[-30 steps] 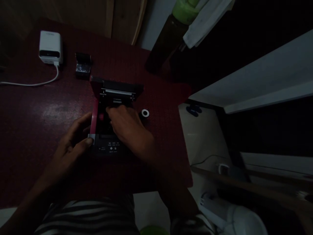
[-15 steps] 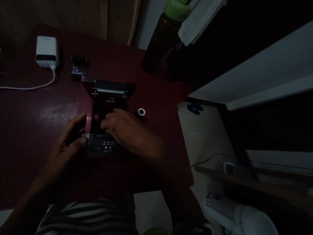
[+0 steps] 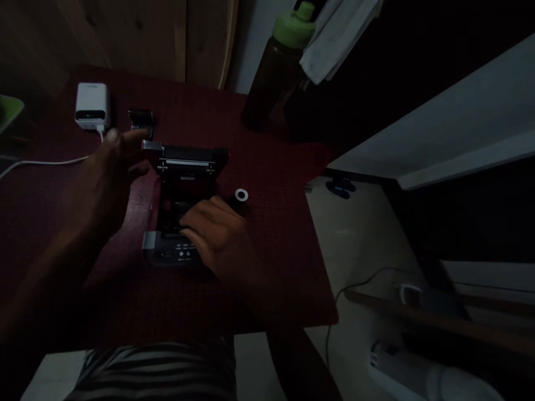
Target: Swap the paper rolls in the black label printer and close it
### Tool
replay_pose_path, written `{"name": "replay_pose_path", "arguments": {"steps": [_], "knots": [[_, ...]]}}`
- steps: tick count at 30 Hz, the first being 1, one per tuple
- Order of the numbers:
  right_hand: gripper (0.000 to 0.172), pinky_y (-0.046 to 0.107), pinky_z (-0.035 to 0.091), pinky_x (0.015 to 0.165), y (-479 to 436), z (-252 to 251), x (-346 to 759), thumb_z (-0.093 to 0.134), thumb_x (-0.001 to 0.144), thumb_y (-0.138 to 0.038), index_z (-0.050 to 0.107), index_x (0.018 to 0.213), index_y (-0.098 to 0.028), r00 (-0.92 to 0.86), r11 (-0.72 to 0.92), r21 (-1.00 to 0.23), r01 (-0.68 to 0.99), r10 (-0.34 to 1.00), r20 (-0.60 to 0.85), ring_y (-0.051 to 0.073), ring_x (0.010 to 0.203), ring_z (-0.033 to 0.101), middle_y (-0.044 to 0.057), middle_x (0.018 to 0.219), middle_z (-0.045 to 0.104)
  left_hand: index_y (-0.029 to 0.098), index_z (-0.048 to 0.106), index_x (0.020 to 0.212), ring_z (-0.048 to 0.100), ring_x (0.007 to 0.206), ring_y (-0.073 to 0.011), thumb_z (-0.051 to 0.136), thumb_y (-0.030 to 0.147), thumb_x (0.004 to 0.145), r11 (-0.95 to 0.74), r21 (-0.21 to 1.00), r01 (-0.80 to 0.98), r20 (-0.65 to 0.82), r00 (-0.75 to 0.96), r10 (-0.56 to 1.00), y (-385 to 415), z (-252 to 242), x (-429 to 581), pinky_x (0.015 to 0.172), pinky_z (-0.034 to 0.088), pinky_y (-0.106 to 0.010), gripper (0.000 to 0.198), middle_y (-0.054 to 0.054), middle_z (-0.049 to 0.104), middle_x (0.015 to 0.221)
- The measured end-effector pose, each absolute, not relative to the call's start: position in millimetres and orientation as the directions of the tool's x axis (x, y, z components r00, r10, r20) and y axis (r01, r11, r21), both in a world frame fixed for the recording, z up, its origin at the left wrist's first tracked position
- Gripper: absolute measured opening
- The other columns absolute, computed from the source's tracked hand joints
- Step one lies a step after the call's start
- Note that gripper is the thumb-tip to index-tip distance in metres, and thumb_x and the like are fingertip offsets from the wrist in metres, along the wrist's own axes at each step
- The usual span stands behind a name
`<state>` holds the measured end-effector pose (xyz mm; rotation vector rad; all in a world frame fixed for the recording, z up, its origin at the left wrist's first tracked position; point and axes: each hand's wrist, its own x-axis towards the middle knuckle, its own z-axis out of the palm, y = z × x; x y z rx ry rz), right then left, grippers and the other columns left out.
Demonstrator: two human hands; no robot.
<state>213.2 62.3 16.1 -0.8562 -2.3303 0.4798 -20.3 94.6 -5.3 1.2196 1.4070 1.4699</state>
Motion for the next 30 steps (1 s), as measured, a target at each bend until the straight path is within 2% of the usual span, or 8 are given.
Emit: {"name": "replay_pose_path", "arguments": {"steps": [3,6,8,9,12,15,20,30], "knots": [[0.016,0.036,0.066,0.086,58,8,213,0.072,0.112,-0.008,0.079,0.103,-0.019,-0.552,0.764,-0.461,0.452,0.646,0.528,0.021,0.090,0.081,0.006,0.098,0.087,0.022,0.085,0.096,0.081,0.120,-0.0307,0.068,0.071,0.111,-0.126,0.991,0.041,0.132,-0.307,0.942,110,-4,-11,0.112,0.060,-0.051,0.054,-0.008,0.086,0.112],[0.013,0.036,0.067,0.090,51,1,214,0.074,0.110,-0.006,0.079,0.106,-0.017,-0.536,0.787,-0.382,0.484,0.612,0.582,0.022,0.093,0.082,0.010,0.104,0.088,0.026,0.077,0.077,0.077,0.131,-0.0302,0.088,0.053,0.096,-0.133,0.990,-0.045,0.112,-0.317,0.942,101,-3,-7,0.118,0.059,-0.046,0.035,-0.005,0.083,0.101],[0.012,0.038,0.068,0.094,43,-1,213,0.074,0.110,-0.006,0.080,0.109,-0.016,-0.532,0.776,-0.298,0.556,0.608,0.590,0.023,0.099,0.082,0.012,0.112,0.089,0.026,0.083,0.086,0.070,0.148,-0.0300,0.089,0.040,0.093,-0.104,0.994,-0.039,0.087,-0.302,0.949,87,-3,-10,0.128,0.053,-0.046,0.016,-0.005,0.085,0.114],[0.014,0.038,0.068,0.094,38,-1,212,0.074,0.110,-0.005,0.081,0.111,-0.017,-0.527,0.757,-0.248,0.605,0.614,0.588,0.023,0.100,0.082,0.011,0.114,0.089,0.027,0.089,0.101,0.070,0.149,-0.0310,0.091,0.037,0.093,-0.063,0.998,-0.013,0.057,-0.285,0.957,79,-4,-12,0.130,0.053,-0.047,0.013,-0.005,0.086,0.126],[0.019,0.036,0.065,0.088,26,0,209,0.075,0.109,-0.003,0.083,0.111,-0.020,-0.495,0.677,-0.134,0.724,0.644,0.583,0.021,0.097,0.080,0.006,0.109,0.090,0.030,0.086,0.139,0.073,0.148,-0.0374,0.096,0.038,0.088,0.026,0.999,0.019,-0.020,-0.248,0.969,55,-9,-19,0.121,0.063,-0.052,0.052,-0.008,0.082,0.149],[0.015,0.037,0.062,0.087,21,3,208,0.081,0.106,-0.006,0.084,0.109,-0.020,-0.469,0.638,-0.108,0.762,0.660,0.587,0.023,0.100,0.081,0.006,0.110,0.091,0.029,0.079,0.151,0.069,0.155,-0.0431,0.098,0.041,0.086,0.078,0.997,0.010,-0.075,-0.199,0.977,39,-14,-21,0.118,0.067,-0.053,0.069,-0.011,0.076,0.161],[0.011,0.043,0.059,0.102,24,3,214,0.076,0.112,-0.011,0.083,0.108,-0.020,-0.473,0.662,-0.181,0.728,0.675,0.566,0.027,0.122,0.086,0.009,0.124,0.093,0.030,0.074,0.159,0.064,0.162,-0.0419,0.095,0.037,0.090,0.177,0.983,-0.056,-0.183,-0.135,0.974,24,-18,-14,0.124,0.065,-0.051,0.073,-0.009,0.073,0.168],[0.015,0.046,0.067,0.109,21,6,214,0.074,0.115,-0.028,0.082,0.108,-0.017,-0.453,0.605,-0.411,0.682,0.791,0.412,0.031,0.127,0.088,0.013,0.128,0.093,0.035,0.072,0.164,0.055,0.169,-0.0447,0.089,0.040,0.099,0.214,0.977,-0.025,-0.215,-0.112,0.970,19,-11,-10,0.126,0.064,-0.056,0.067,-0.006,0.065,0.177]]}}
